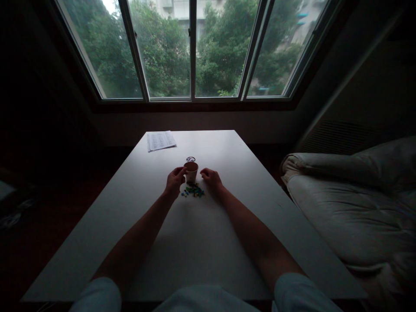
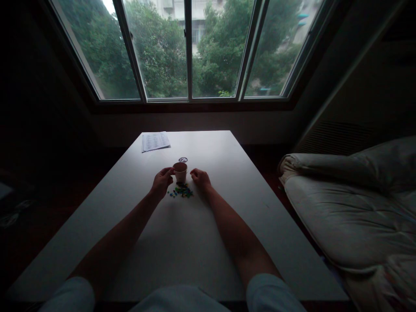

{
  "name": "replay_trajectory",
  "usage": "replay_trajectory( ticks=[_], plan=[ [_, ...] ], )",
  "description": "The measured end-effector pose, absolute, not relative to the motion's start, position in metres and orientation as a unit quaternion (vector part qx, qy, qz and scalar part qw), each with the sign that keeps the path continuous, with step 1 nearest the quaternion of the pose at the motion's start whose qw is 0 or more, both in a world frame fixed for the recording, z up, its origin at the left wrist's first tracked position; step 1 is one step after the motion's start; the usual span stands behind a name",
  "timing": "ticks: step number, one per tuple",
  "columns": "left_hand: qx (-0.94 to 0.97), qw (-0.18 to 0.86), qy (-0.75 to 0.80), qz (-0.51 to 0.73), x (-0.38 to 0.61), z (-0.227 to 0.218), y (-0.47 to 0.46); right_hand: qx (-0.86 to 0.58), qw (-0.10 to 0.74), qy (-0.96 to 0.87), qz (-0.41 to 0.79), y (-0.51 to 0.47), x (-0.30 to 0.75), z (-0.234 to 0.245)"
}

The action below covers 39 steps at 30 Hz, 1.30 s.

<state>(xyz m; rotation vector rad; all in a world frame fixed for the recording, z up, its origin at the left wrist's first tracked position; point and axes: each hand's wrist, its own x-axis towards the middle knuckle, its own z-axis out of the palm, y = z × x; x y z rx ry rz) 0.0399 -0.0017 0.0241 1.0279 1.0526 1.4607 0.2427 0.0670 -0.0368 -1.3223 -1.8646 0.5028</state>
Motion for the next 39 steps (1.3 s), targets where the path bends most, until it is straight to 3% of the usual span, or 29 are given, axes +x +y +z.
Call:
replay_trajectory(
  ticks=[9, 17, 24, 32, 39],
  plan=[
    [0.463, 0.53, 0.418, 0.575, 0.034, 0.04, 0.0, -0.518, 0.391, -0.737, 0.189, 0.069, 0.242, -0.04],
    [0.592, 0.401, 0.45, 0.535, 0.014, 0.042, 0.001, -0.522, 0.38, -0.741, 0.183, 0.067, 0.244, -0.037],
    [0.813, 0.136, 0.497, 0.27, -0.014, 0.033, -0.011, -0.491, 0.198, -0.827, 0.191, 0.057, 0.25, -0.012],
    [0.861, 0.152, 0.476, 0.093, -0.013, 0.034, -0.019, -0.502, 0.093, -0.844, 0.164, 0.041, 0.235, 0.009],
    [0.865, 0.141, 0.475, 0.08, -0.01, 0.029, -0.021, -0.524, 0.048, -0.843, 0.114, 0.035, 0.226, 0.012]
  ],
)
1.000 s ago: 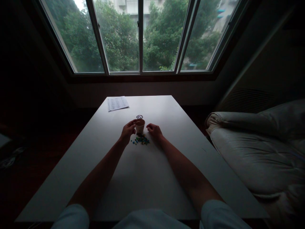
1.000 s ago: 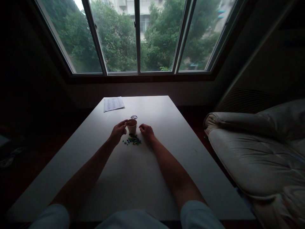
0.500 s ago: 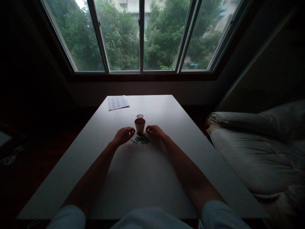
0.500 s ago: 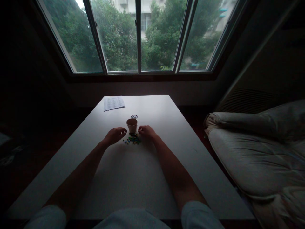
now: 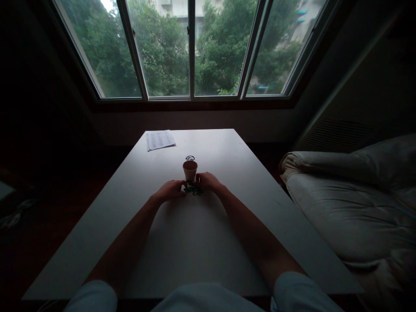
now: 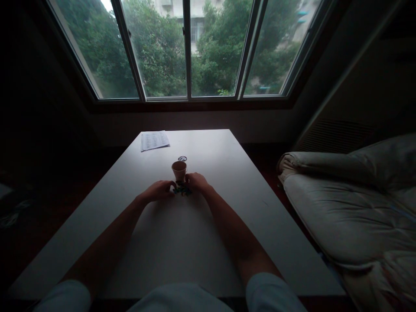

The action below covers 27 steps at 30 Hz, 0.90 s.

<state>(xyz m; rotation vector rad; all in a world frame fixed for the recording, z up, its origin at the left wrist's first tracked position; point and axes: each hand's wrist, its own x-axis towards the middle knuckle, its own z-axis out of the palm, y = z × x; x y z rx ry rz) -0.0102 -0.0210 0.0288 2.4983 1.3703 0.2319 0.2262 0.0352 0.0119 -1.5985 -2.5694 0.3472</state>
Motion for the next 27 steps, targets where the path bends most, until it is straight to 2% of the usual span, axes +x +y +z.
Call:
replay_trajectory(
  ticks=[12, 27],
  plan=[
    [0.872, 0.095, 0.467, 0.115, 0.001, 0.017, -0.025, -0.479, 0.044, -0.865, 0.141, 0.037, 0.23, 0.013],
    [0.862, 0.063, 0.49, 0.11, 0.002, 0.017, -0.024, -0.489, 0.014, -0.868, 0.082, 0.028, 0.225, 0.024]
  ],
)
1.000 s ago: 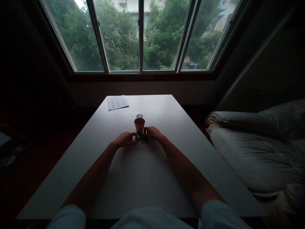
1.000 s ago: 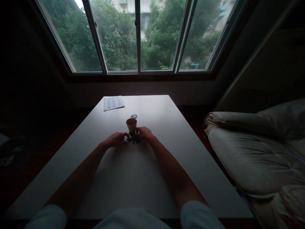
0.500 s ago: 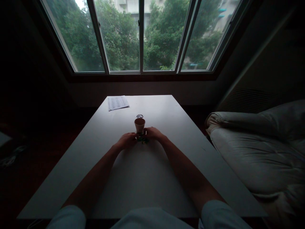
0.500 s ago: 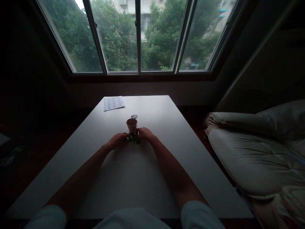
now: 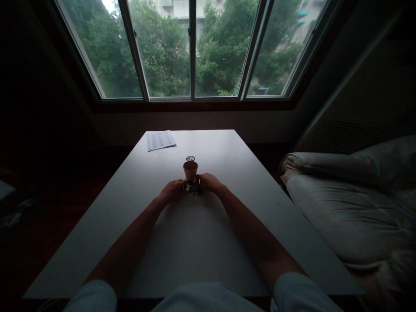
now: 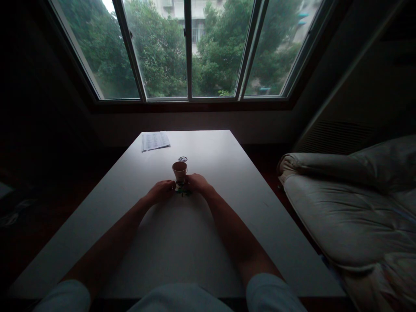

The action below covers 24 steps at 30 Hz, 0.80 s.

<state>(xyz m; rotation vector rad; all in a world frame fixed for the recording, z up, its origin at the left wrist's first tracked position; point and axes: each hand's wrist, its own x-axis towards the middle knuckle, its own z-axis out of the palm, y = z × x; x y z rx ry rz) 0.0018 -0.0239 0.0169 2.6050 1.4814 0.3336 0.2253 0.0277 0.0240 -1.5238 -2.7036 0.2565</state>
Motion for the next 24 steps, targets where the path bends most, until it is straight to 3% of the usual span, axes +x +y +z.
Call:
replay_trajectory(
  ticks=[16, 24],
  plan=[
    [0.861, 0.035, 0.505, 0.055, 0.007, 0.03, -0.033, -0.495, 0.017, -0.866, 0.071, 0.02, 0.221, 0.034],
    [0.863, 0.023, 0.502, 0.057, 0.007, 0.03, -0.034, -0.494, 0.077, -0.861, 0.091, 0.028, 0.227, 0.028]
  ],
)
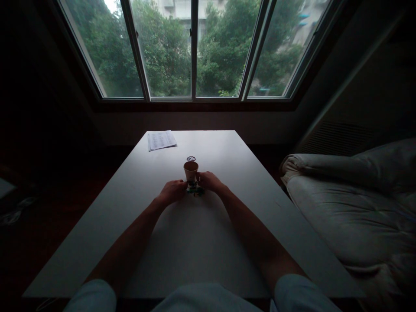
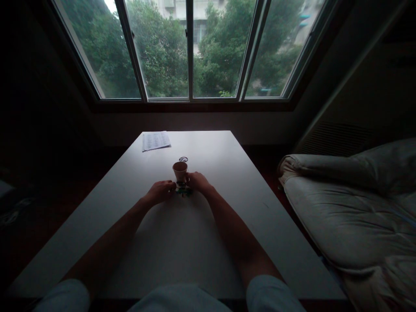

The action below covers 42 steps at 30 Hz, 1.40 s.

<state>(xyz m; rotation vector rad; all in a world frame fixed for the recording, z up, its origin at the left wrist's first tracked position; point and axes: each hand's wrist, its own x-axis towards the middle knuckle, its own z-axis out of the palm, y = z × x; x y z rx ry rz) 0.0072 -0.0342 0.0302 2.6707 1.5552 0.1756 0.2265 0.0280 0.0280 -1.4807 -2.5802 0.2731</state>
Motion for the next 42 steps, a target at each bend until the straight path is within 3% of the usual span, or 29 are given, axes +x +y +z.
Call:
replay_trajectory(
  ticks=[6, 11, 14, 19, 22, 28, 42],
  plan=[
    [0.859, 0.052, 0.505, 0.074, 0.005, 0.028, -0.034, -0.467, 0.151, -0.859, 0.146, 0.036, 0.24, 0.03],
    [0.859, 0.062, 0.5, 0.09, 0.001, 0.021, -0.032, -0.451, 0.145, -0.815, 0.335, 0.04, 0.254, 0.037],
    [0.857, 0.069, 0.501, 0.097, 0.0, 0.018, -0.03, -0.431, 0.202, -0.787, 0.394, 0.041, 0.252, 0.043],
    [0.859, 0.094, 0.493, 0.096, 0.002, 0.019, -0.029, -0.416, 0.342, -0.774, 0.332, 0.039, 0.236, 0.048],
    [0.862, 0.097, 0.488, 0.099, 0.004, 0.02, -0.03, -0.444, 0.377, -0.763, 0.281, 0.037, 0.228, 0.047],
    [0.857, 0.084, 0.496, 0.115, 0.007, 0.017, -0.032, -0.48, 0.448, -0.697, 0.289, 0.035, 0.217, 0.046],
    [0.85, 0.091, 0.496, 0.152, 0.014, 0.015, -0.032, -0.508, 0.45, -0.696, 0.237, 0.04, 0.199, 0.046]
  ],
)
